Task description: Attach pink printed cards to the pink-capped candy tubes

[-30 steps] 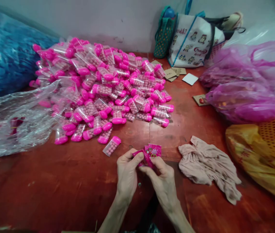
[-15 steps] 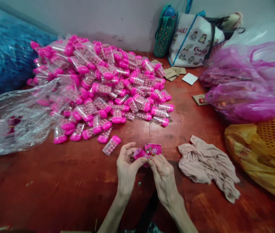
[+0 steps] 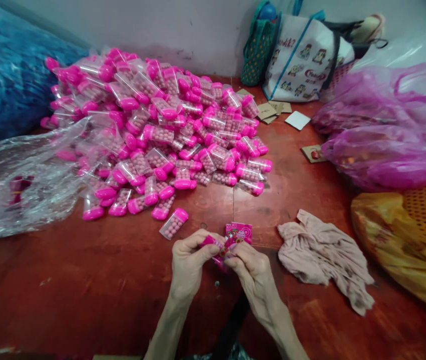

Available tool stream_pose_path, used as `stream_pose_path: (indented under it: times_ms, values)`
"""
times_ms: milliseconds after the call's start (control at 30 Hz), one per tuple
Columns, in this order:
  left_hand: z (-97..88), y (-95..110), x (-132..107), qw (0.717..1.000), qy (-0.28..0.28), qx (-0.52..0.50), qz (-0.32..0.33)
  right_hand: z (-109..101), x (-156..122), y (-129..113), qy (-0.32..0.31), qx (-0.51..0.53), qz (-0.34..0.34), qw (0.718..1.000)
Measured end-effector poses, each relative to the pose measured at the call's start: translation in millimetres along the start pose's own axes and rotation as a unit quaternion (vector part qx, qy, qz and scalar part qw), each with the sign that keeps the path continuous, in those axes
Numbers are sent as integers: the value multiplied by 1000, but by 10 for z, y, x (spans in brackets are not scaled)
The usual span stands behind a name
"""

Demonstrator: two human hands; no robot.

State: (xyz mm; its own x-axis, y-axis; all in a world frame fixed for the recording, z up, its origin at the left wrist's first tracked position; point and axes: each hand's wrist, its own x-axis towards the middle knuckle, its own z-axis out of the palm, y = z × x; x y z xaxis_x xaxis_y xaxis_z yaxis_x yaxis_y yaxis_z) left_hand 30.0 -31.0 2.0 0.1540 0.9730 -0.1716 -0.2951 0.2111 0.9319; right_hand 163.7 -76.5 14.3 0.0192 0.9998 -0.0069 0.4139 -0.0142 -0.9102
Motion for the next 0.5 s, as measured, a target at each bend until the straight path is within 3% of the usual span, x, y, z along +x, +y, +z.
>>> stream_pose_path:
  times_ms: [100, 233, 333, 400, 500]
  values:
    - [-25, -46, 10, 996, 80, -21, -28, 30, 26, -24, 27, 69, 66, 995]
    - [-97, -46, 37, 986, 157, -32, -37, 93, 62, -54, 53, 116, 101, 987]
    - [-183, 28, 61, 968, 237, -67, -35, 127, 94, -86, 111, 128, 136, 976]
    - [-273, 102, 71, 952, 291, -93, -29, 169, 143, -126, 133, 114, 136, 975]
    - [-457, 217, 62, 922, 368, -117, 9, 345, 286, -227, 113, 55, 97, 987]
